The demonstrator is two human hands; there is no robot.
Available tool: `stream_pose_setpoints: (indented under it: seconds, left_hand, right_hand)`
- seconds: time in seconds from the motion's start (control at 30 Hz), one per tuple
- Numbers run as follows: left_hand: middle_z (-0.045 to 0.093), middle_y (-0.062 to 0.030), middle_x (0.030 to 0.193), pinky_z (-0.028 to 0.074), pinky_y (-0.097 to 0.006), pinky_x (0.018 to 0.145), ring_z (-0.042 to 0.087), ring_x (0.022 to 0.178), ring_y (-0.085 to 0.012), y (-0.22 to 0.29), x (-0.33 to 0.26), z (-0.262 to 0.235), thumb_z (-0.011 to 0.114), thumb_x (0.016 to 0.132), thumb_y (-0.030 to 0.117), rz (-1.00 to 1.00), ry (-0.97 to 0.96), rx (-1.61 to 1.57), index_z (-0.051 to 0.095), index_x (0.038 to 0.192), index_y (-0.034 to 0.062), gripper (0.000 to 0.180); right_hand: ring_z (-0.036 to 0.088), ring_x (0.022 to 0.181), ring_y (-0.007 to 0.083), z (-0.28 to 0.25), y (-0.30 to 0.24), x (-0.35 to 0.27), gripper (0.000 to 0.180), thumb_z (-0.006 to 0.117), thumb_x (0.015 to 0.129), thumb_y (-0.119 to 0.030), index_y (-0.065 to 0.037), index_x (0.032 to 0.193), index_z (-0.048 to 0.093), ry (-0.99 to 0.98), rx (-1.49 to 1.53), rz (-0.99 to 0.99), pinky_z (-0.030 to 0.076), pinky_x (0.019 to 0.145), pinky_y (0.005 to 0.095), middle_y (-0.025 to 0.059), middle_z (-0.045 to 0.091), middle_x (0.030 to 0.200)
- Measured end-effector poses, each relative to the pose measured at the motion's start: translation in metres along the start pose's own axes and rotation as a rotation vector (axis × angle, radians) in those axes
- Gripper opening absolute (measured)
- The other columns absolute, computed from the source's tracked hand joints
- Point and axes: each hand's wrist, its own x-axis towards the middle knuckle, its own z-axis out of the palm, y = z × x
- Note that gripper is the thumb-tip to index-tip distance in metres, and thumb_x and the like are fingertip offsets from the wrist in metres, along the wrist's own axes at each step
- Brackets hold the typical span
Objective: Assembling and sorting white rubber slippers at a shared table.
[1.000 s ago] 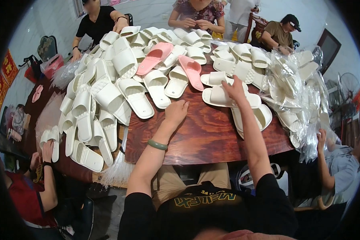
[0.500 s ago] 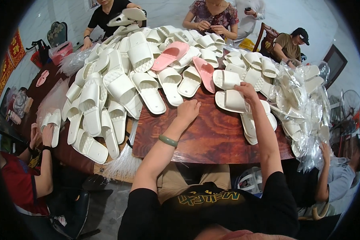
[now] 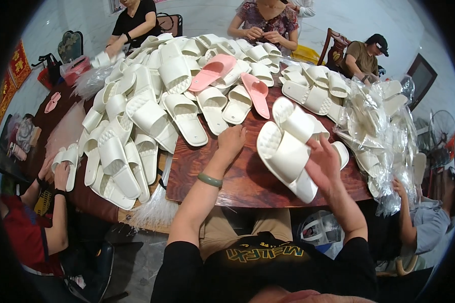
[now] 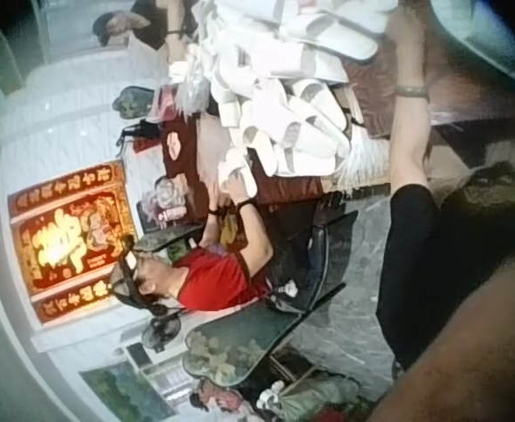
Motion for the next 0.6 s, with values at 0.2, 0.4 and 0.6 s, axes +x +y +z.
stream_pose_setpoints:
  seconds: [0.2, 0.4, 0.6]
  left_hand:
    - [0.062, -0.0203, 0.072, 0.047, -0.049, 0.063, 0.061, 0.069, -0.0388, -0.010, 0.001, -0.010, 0.047, 0.089, 0.029, -0.047, 0.086, -0.004, 0.060, 0.077, 0.0049, 0.030]
    - [0.063, -0.0218, 0.073, 0.048, -0.050, 0.063, 0.062, 0.070, -0.0397, 0.011, -0.004, -0.012, 0.039, 0.093, 0.041, -0.083, -0.005, -0.008, 0.062, 0.078, 0.0027, 0.047]
    - [0.061, -0.0223, 0.067, 0.048, -0.048, 0.061, 0.061, 0.066, -0.0402, 0.012, -0.006, -0.011, 0.036, 0.095, 0.037, -0.051, 0.020, 0.031, 0.058, 0.077, 0.0027, 0.044]
  right_hand:
    - [0.038, 0.123, 0.0344, -0.028, 0.054, 0.013, 0.068, 0.054, 0.087, -0.043, 0.015, 0.118, 0.038, 0.081, 0.518, -0.053, 0.026, 0.107, 0.0418, 0.0236, 0.043, 0.127]
    - [0.029, 0.127, 0.0374, -0.038, 0.078, 0.021, 0.074, 0.053, 0.087, -0.046, 0.004, 0.132, 0.024, 0.216, 0.395, -0.024, 0.023, 0.107, 0.0449, 0.0137, 0.031, 0.135]
    - [0.047, 0.113, 0.0300, -0.049, 0.068, -0.026, 0.042, 0.052, 0.092, -0.030, -0.002, 0.122, 0.044, 0.271, -0.033, -0.002, 0.043, 0.090, 0.0414, 0.0116, 0.045, 0.122]
